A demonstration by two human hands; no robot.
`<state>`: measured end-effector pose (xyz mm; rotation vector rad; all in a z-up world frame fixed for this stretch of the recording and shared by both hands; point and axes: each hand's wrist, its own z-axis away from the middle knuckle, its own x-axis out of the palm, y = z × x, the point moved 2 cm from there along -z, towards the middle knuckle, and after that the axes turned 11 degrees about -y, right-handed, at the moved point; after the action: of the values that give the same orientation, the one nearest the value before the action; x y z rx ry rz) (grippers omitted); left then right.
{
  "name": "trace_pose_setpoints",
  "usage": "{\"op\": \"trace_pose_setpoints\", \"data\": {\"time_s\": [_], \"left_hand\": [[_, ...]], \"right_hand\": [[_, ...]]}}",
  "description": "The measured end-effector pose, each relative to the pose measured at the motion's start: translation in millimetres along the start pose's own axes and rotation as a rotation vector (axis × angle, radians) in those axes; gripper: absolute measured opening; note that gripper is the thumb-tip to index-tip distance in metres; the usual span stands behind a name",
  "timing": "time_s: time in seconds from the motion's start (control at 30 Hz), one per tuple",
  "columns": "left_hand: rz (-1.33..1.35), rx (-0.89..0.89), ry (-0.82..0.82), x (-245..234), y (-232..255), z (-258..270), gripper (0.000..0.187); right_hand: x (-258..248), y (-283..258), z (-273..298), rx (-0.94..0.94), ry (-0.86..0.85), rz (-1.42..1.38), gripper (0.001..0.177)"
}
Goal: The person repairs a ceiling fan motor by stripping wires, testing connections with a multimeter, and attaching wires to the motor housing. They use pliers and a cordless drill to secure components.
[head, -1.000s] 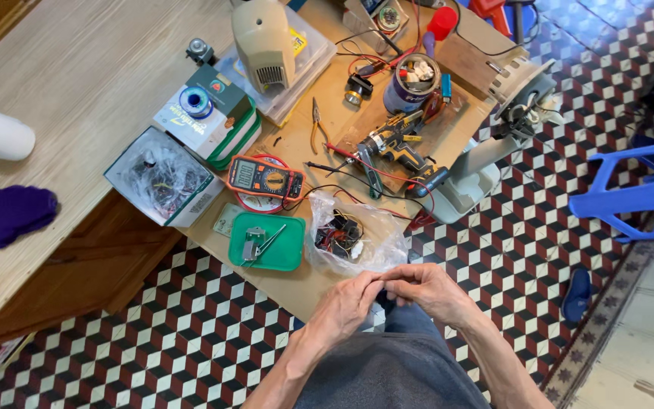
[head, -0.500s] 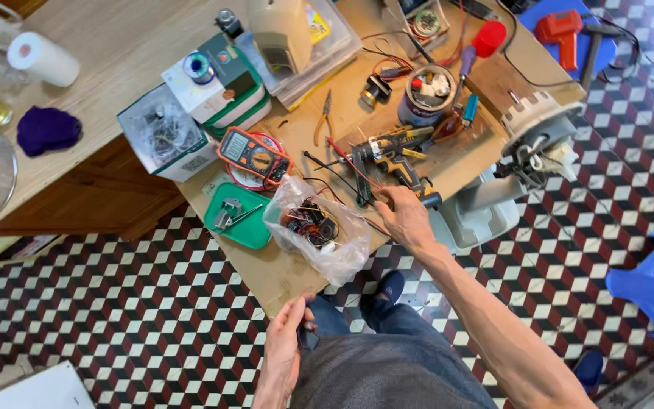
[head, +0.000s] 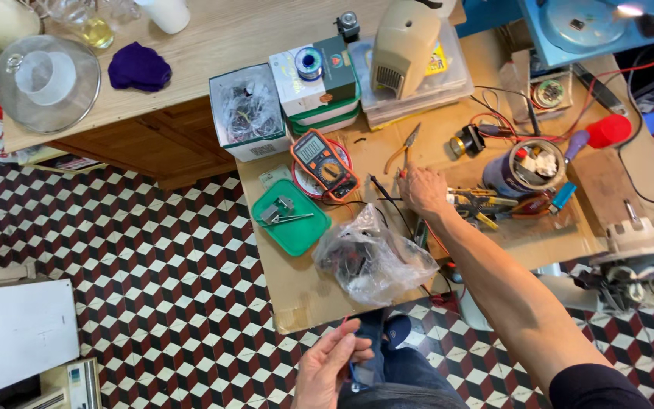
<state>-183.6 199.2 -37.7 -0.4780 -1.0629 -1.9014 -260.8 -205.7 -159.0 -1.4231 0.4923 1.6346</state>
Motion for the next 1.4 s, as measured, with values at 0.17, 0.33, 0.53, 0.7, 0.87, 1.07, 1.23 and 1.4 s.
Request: {"op": "trace_pose_setpoints", "data": {"time_s": [0.17,0.33,0.53,0.7,0.87,1.07,1.23,1.4], "left_hand": [[-0.09,-0.032,-0.046,71.9,65.6,-44.0,0.03],[-0.136,0.033,0.035,94.0,117.8,-91.6,0.024],[-0.278,0.248,-0.03,99.5,138.0,-131.2,0.026],[-0.21,0.207,-0.102,125.0,137.2,-142.9,0.023],[-0.24,0.202,-0.143,143.4,113.9,-145.6,0.025],[-0.409,0.292,-0.117,175.3,82.5,-132.3,0.026],[-0.398,0.281,-0.145,199.8,59.3,-117.1,0.025],[-0.354,0.296,-0.162,211.7,42.1,-110.0,0.025]], "right_hand": [[38.0,10.6,-28.0,0.026,-0.094,-0.041,0.022],[39.7,0.7,-30.8,0.207,-0.176,-0.412,0.028],[29.8,-39.5,-24.0,0.171,-0.315,-0.192,0.024],[-55.9,-42.8,49.9,0.145,-0.073,-0.437,0.026],[-135.6,-48.5,152.7,0.158,-0.084,-1.112,0.021],[-169.9,-46.7,231.9,0.147,-0.198,-1.364,0.019],[-172.6,-33.9,249.2,0.137,-0.21,-1.41,0.019],[-171.6,-14.8,261.7,0.034,-0.181,-1.246,0.02]]}}
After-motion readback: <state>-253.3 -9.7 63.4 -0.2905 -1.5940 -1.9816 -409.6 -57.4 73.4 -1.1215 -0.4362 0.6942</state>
